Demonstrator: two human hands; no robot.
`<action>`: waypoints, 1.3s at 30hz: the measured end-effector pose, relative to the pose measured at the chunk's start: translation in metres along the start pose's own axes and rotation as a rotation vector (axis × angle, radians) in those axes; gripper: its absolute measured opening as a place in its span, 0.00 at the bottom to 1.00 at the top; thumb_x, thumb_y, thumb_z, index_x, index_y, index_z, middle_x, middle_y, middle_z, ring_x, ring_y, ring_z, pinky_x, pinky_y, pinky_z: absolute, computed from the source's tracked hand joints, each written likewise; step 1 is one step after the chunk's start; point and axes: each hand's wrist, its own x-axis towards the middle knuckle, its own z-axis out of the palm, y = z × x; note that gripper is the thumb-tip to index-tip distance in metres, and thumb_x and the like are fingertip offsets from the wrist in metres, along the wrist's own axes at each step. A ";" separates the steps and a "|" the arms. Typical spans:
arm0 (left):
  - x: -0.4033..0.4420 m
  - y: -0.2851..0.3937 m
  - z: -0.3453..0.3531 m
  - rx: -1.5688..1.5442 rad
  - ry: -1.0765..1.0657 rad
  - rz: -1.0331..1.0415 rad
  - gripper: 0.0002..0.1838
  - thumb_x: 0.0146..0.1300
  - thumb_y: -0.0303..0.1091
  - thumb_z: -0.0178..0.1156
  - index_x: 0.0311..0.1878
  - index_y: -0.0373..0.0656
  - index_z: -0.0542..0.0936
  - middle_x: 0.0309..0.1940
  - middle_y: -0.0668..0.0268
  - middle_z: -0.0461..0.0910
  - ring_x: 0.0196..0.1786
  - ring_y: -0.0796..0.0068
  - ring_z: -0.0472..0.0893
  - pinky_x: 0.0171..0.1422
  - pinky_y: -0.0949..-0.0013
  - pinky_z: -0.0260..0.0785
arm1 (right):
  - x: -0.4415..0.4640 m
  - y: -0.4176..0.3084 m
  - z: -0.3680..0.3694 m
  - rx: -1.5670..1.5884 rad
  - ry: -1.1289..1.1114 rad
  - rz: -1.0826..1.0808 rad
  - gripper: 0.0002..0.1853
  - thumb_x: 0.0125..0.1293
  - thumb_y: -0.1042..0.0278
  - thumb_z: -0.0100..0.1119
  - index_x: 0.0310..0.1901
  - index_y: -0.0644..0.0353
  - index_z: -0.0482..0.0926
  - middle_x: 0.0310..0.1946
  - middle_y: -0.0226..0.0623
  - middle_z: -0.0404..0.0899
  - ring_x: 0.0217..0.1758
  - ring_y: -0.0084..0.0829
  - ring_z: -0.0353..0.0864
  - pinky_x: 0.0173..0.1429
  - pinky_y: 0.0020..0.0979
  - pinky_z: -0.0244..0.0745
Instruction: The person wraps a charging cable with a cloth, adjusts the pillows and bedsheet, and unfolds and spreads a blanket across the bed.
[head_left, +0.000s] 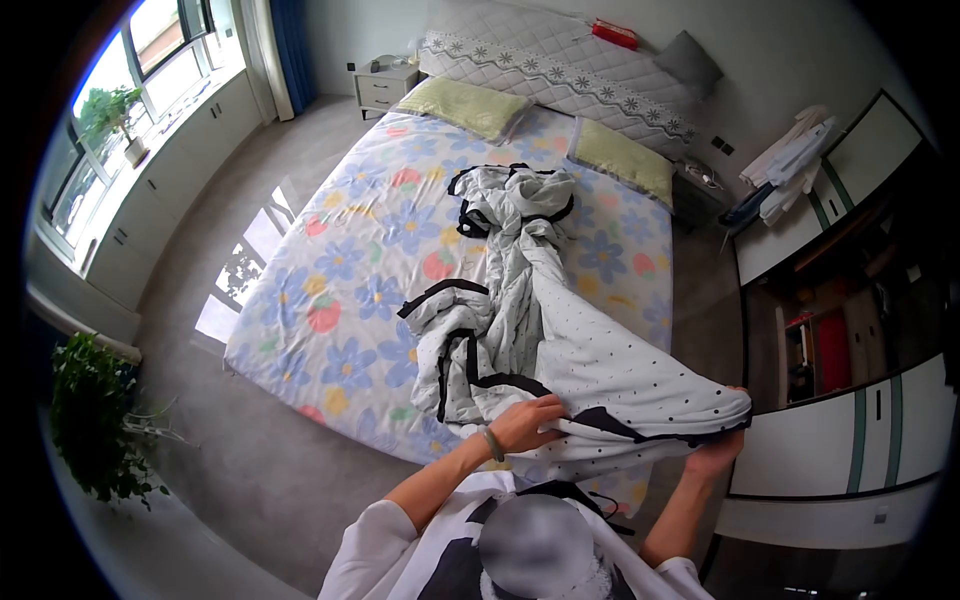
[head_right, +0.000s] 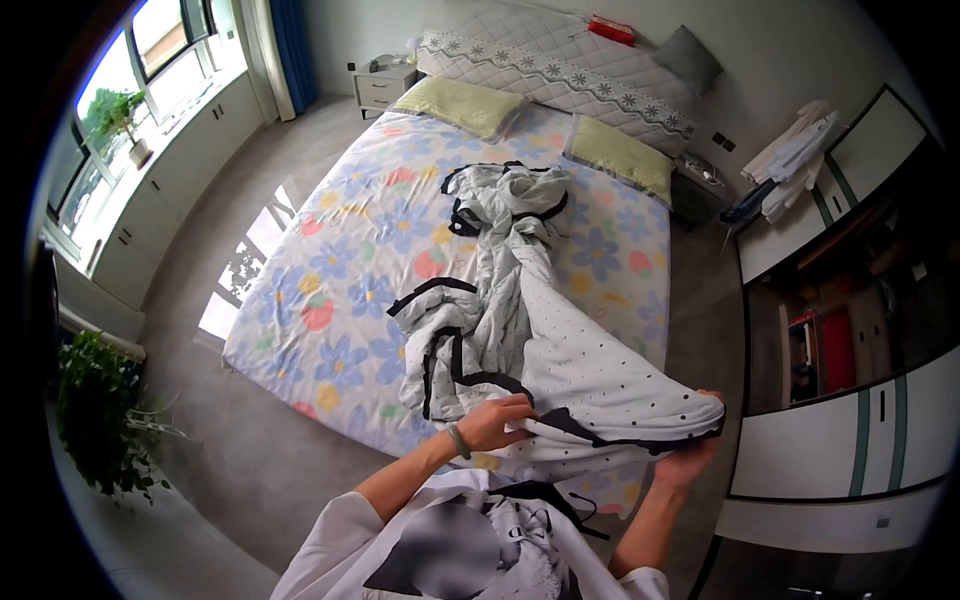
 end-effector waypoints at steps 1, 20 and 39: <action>-0.005 0.004 -0.002 0.046 -0.009 -0.055 0.22 0.46 0.29 0.62 0.48 0.44 0.72 0.41 0.62 0.73 0.42 0.61 0.77 0.45 0.64 0.70 | -0.001 0.001 -0.013 -0.006 0.008 -0.016 0.18 0.66 0.61 0.40 0.52 0.62 0.69 0.48 0.35 0.71 0.54 0.31 0.70 0.61 0.32 0.63; -0.053 0.022 0.003 0.197 0.212 0.240 0.13 0.47 0.35 0.67 0.34 0.47 0.73 0.29 0.71 0.75 0.27 0.74 0.77 0.26 0.73 0.68 | -0.003 0.004 0.012 0.026 0.532 0.134 0.26 0.65 0.47 0.37 0.57 0.56 0.68 0.58 0.36 0.68 0.62 0.36 0.66 0.64 0.41 0.61; -0.085 -0.071 0.067 0.193 -0.160 -0.378 0.19 0.52 0.28 0.53 0.50 0.42 0.68 0.30 0.52 0.78 0.34 0.49 0.78 0.32 0.53 0.68 | 0.021 -0.024 -0.080 -0.009 0.308 0.008 0.29 0.66 0.47 0.36 0.60 0.61 0.64 0.60 0.42 0.64 0.63 0.41 0.64 0.65 0.43 0.59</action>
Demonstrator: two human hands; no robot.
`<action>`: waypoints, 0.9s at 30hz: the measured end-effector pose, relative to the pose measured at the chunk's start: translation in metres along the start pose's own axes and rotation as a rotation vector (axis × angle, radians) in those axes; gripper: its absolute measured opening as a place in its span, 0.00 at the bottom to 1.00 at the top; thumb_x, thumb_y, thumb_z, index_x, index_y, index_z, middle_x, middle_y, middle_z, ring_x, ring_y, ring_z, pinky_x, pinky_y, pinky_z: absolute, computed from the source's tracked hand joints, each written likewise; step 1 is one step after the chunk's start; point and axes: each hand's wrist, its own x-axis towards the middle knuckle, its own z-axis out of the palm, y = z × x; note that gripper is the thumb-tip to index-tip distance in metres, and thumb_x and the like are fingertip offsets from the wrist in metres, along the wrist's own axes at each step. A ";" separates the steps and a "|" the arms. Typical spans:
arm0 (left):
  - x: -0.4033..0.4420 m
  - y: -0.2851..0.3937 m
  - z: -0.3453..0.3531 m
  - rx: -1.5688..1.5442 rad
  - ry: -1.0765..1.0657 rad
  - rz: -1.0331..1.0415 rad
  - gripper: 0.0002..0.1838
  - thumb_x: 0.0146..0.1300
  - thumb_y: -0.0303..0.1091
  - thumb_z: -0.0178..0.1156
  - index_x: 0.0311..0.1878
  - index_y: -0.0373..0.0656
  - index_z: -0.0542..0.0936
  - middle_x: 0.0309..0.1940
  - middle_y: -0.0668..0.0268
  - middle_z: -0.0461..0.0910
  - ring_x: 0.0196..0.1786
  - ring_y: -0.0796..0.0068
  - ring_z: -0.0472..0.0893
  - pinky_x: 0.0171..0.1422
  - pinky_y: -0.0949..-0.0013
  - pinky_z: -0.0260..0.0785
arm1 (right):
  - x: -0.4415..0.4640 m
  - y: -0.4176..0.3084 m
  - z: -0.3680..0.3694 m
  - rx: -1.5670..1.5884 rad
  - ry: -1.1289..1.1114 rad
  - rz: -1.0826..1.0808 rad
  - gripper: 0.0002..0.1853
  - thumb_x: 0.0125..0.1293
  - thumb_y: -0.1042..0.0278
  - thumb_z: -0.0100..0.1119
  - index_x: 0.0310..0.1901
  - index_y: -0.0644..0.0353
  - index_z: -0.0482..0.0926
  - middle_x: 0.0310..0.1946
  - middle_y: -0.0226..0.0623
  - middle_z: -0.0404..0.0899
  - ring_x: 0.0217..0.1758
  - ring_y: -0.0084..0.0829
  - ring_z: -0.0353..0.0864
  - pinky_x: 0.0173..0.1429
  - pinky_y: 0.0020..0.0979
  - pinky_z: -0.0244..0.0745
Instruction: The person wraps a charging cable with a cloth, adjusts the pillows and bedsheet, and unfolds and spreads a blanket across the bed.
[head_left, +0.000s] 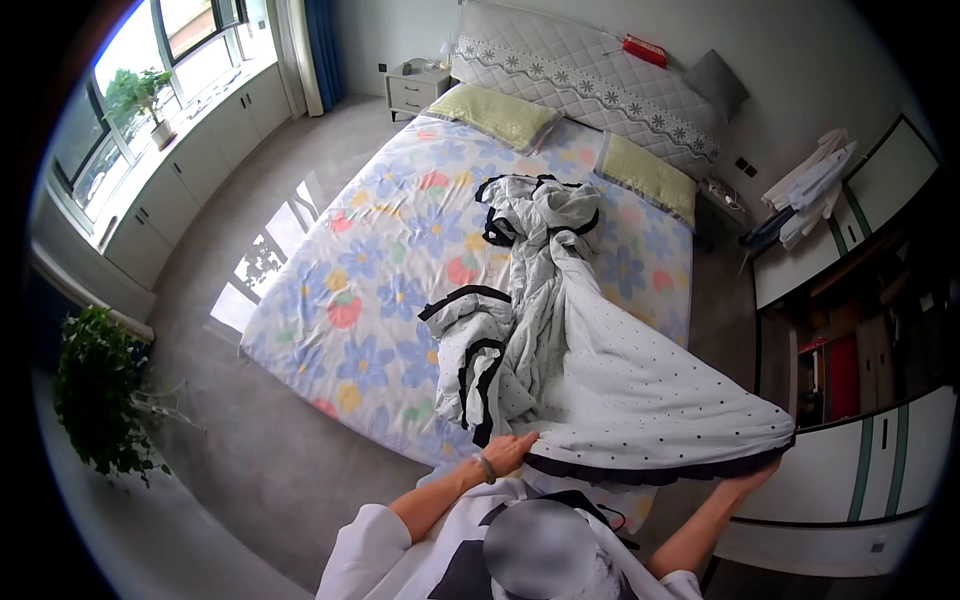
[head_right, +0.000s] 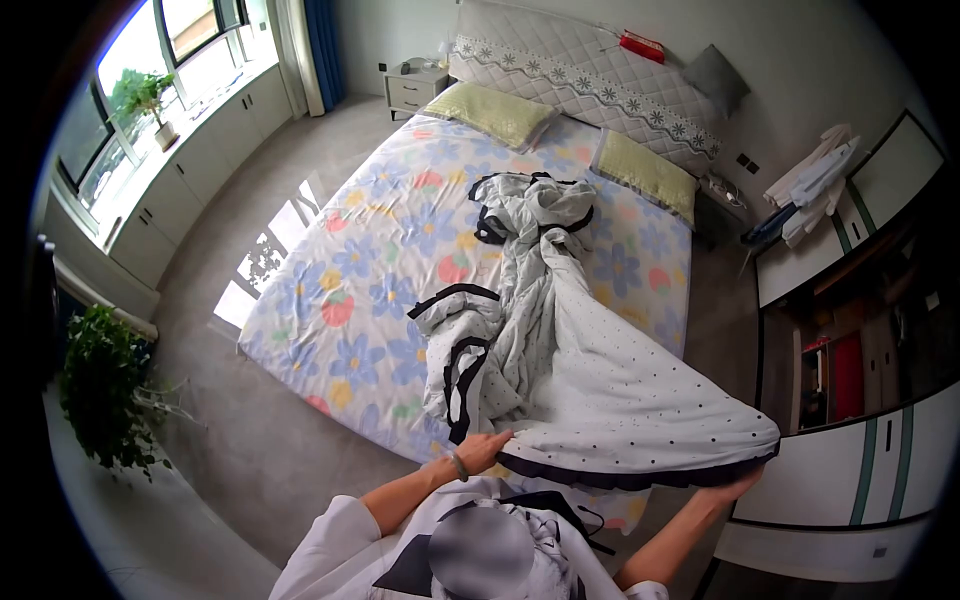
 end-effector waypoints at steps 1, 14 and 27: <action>-0.002 0.008 0.000 -0.050 -0.029 0.028 0.20 0.53 0.28 0.52 0.51 0.41 0.66 0.28 0.50 0.77 0.33 0.47 0.77 0.35 0.51 0.67 | 0.008 0.004 -0.008 -0.005 0.019 -0.016 0.29 0.66 0.47 0.36 0.60 0.61 0.64 0.60 0.42 0.64 0.63 0.41 0.64 0.65 0.43 0.59; 0.036 0.031 -0.063 -0.588 0.101 -0.097 0.37 0.58 0.57 0.54 0.61 0.36 0.63 0.60 0.51 0.64 0.61 0.59 0.65 0.61 0.64 0.60 | -0.040 0.057 0.056 0.110 -0.264 0.178 0.24 0.66 0.50 0.38 0.53 0.60 0.69 0.51 0.37 0.70 0.58 0.34 0.68 0.63 0.38 0.61; 0.079 0.049 -0.099 -1.261 -0.026 -0.099 0.24 0.66 0.44 0.51 0.61 0.42 0.67 0.55 0.67 0.72 0.53 0.82 0.71 0.50 0.78 0.64 | -0.027 0.104 0.036 -0.121 -0.139 0.480 0.15 0.64 0.61 0.47 0.46 0.61 0.74 0.43 0.32 0.76 0.46 0.28 0.74 0.52 0.29 0.66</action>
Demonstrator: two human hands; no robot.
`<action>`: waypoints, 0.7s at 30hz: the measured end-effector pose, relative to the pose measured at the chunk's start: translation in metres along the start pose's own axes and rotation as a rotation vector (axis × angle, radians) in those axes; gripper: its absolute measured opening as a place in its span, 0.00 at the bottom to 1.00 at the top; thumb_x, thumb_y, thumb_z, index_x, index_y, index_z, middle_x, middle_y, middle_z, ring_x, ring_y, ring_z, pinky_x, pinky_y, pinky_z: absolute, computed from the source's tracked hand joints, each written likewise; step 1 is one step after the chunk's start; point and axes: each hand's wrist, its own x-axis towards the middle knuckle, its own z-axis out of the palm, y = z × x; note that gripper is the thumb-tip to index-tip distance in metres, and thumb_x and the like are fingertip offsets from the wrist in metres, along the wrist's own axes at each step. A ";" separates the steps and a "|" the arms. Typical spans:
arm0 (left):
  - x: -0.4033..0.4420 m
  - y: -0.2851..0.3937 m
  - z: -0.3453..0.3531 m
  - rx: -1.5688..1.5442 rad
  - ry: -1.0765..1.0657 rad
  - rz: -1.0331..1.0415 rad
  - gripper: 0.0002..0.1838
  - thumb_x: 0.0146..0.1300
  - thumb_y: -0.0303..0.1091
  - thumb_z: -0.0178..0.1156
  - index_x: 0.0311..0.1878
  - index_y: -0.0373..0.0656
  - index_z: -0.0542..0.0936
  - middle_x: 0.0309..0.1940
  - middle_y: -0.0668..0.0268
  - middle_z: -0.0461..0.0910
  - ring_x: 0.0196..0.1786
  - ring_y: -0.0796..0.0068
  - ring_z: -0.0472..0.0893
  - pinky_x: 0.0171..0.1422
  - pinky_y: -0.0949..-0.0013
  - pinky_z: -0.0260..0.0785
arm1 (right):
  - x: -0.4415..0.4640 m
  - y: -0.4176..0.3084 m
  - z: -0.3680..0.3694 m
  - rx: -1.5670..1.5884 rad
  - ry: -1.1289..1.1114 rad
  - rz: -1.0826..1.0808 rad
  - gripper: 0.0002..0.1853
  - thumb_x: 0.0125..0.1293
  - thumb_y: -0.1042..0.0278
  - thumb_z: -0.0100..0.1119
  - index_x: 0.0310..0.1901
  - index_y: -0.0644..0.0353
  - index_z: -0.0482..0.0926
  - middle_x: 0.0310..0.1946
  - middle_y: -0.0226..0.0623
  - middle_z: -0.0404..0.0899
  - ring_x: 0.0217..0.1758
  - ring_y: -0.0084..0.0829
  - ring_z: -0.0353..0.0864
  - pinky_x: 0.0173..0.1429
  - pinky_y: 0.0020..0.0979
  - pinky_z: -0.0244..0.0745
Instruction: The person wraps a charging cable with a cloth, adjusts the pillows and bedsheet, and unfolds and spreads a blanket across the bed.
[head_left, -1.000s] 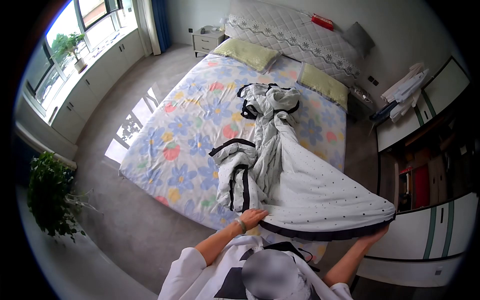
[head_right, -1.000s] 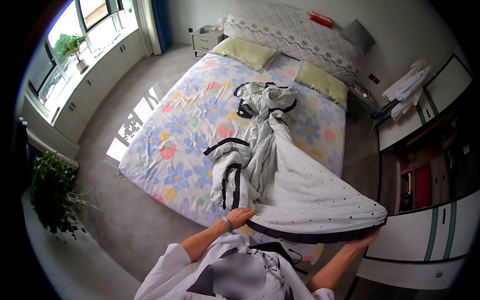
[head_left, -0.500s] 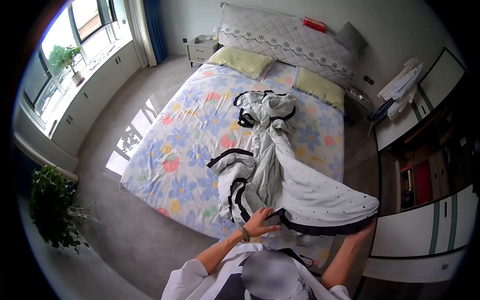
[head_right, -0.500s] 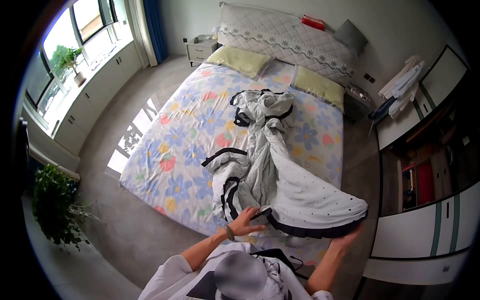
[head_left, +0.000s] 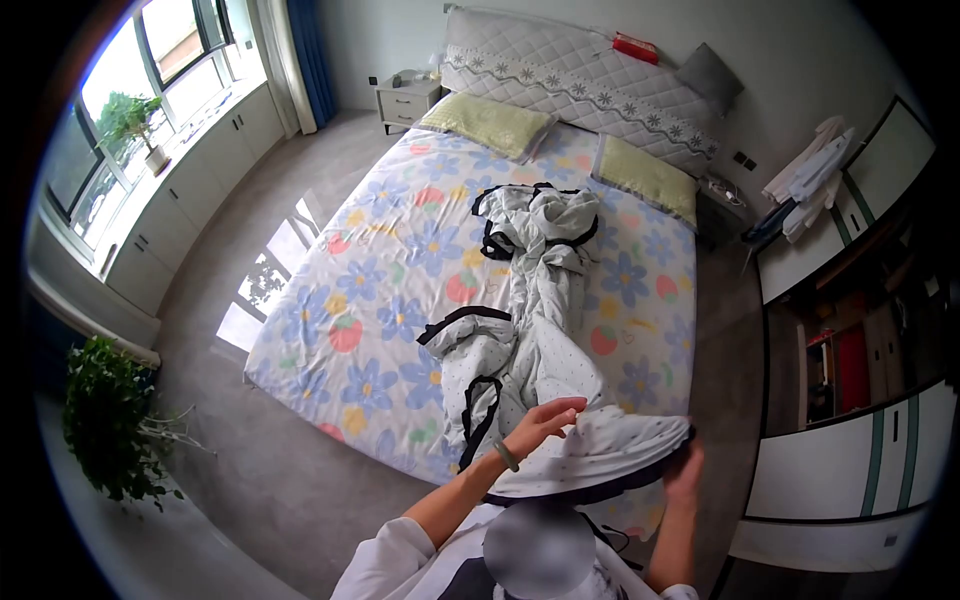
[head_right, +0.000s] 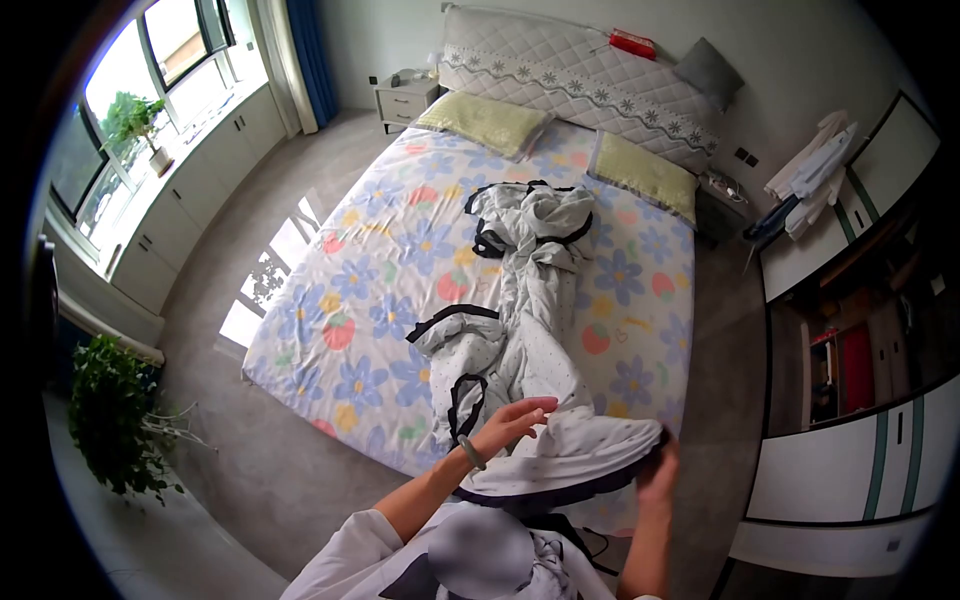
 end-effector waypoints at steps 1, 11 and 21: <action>-0.001 0.002 -0.006 -0.034 -0.056 0.020 0.24 0.66 0.45 0.50 0.61 0.43 0.67 0.56 0.68 0.72 0.53 0.81 0.72 0.49 0.78 0.65 | 0.017 -0.017 -0.019 0.000 0.068 -0.029 0.14 0.64 0.60 0.47 0.46 0.60 0.74 0.44 0.31 0.76 0.47 0.28 0.74 0.53 0.31 0.66; 0.081 -0.077 -0.234 0.768 0.539 -0.053 0.22 0.59 0.43 0.56 0.50 0.34 0.75 0.51 0.49 0.75 0.51 0.56 0.76 0.55 0.66 0.67 | 0.029 0.010 -0.041 -0.723 0.366 -0.029 0.22 0.61 0.70 0.49 0.58 0.65 0.67 0.52 0.38 0.72 0.57 0.30 0.69 0.60 0.29 0.60; 0.164 -0.118 -0.390 1.360 0.314 -0.632 0.41 0.49 0.57 0.61 0.63 0.45 0.62 0.55 0.54 0.72 0.62 0.56 0.66 0.69 0.62 0.50 | 0.024 0.146 -0.028 -0.707 0.171 0.620 0.13 0.64 0.57 0.52 0.42 0.57 0.76 0.35 0.32 0.80 0.37 0.24 0.78 0.42 0.26 0.71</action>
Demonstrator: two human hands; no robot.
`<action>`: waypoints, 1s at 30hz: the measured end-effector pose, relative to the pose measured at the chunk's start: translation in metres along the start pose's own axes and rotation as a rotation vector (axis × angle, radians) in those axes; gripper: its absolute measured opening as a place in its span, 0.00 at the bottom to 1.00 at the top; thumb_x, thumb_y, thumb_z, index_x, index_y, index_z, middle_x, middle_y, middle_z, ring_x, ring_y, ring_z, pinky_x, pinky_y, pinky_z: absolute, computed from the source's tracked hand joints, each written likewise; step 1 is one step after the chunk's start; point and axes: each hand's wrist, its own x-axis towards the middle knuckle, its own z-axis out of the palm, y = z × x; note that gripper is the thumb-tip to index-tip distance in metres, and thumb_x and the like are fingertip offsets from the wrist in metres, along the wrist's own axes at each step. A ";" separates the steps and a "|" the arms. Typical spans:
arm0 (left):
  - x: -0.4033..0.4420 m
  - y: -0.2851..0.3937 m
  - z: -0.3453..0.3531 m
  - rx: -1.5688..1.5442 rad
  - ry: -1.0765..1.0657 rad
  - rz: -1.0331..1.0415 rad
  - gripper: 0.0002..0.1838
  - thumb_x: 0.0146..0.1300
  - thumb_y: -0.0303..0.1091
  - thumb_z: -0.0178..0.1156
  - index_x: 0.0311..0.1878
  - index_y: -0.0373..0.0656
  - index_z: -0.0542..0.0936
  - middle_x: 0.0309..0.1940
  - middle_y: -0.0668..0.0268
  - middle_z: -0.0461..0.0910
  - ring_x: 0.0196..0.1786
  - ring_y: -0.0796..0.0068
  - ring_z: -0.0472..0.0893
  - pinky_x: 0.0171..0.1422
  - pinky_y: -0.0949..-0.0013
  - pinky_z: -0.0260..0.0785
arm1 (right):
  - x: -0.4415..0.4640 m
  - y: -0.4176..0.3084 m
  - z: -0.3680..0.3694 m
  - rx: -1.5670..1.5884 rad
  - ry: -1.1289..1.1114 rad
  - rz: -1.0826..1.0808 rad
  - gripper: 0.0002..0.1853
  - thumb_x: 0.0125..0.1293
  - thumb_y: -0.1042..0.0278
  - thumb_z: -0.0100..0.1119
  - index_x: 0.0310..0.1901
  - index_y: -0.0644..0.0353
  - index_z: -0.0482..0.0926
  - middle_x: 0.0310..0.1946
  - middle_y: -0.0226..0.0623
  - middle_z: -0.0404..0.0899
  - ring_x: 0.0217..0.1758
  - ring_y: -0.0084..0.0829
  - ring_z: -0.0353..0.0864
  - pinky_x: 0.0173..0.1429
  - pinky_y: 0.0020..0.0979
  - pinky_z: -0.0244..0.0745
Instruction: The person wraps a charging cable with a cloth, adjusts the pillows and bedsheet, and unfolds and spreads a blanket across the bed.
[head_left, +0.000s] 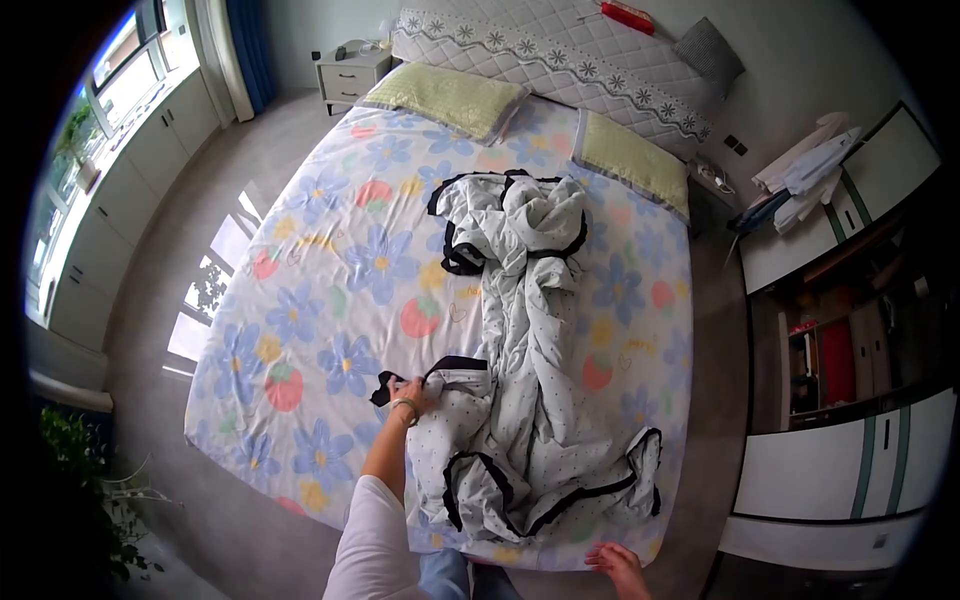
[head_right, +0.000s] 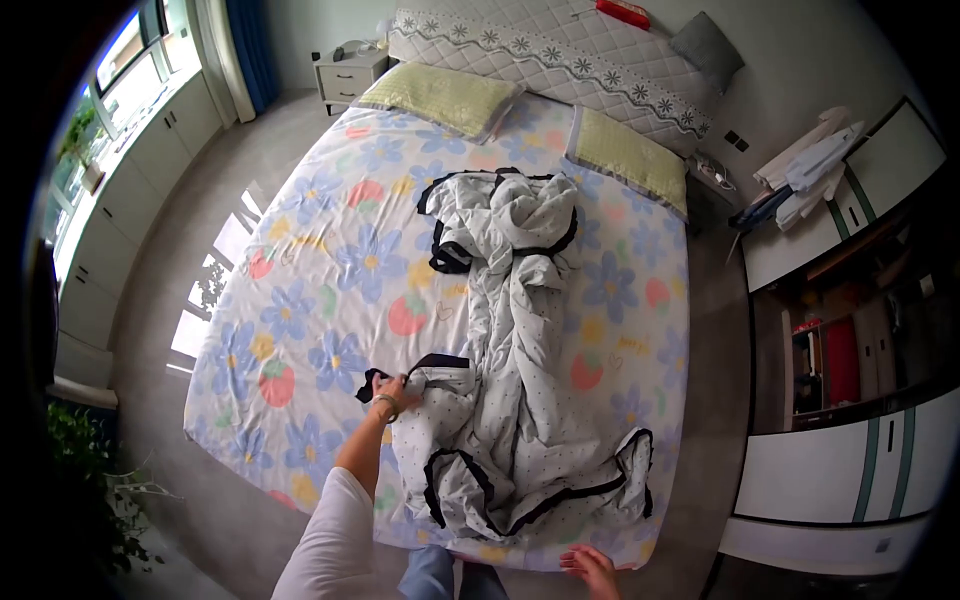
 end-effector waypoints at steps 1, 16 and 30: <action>0.016 -0.013 0.047 0.016 -0.035 0.139 0.32 0.53 0.56 0.57 0.55 0.45 0.68 0.40 0.53 0.80 0.50 0.53 0.76 0.60 0.58 0.61 | 0.009 0.002 0.011 0.039 -0.081 0.069 0.16 0.65 0.59 0.50 0.47 0.61 0.73 0.39 0.37 0.78 0.42 0.28 0.77 0.44 0.28 0.72; -0.398 0.134 0.004 -0.883 0.125 0.622 0.11 0.62 0.40 0.54 0.39 0.43 0.78 0.20 0.58 0.77 0.22 0.56 0.77 0.28 0.63 0.69 | -0.065 -0.077 0.100 0.184 -0.309 -0.112 0.21 0.61 0.60 0.58 0.50 0.68 0.72 0.40 0.35 0.78 0.41 0.23 0.76 0.45 0.24 0.71; -0.504 0.225 -0.153 -0.665 0.111 0.993 0.14 0.42 0.29 0.67 0.34 0.39 0.76 0.21 0.60 0.74 0.26 0.68 0.78 0.35 0.72 0.68 | -0.261 -0.178 -0.043 -0.827 -0.192 -0.825 0.35 0.37 0.67 0.77 0.48 0.59 0.66 0.37 0.39 0.75 0.40 0.33 0.76 0.46 0.31 0.69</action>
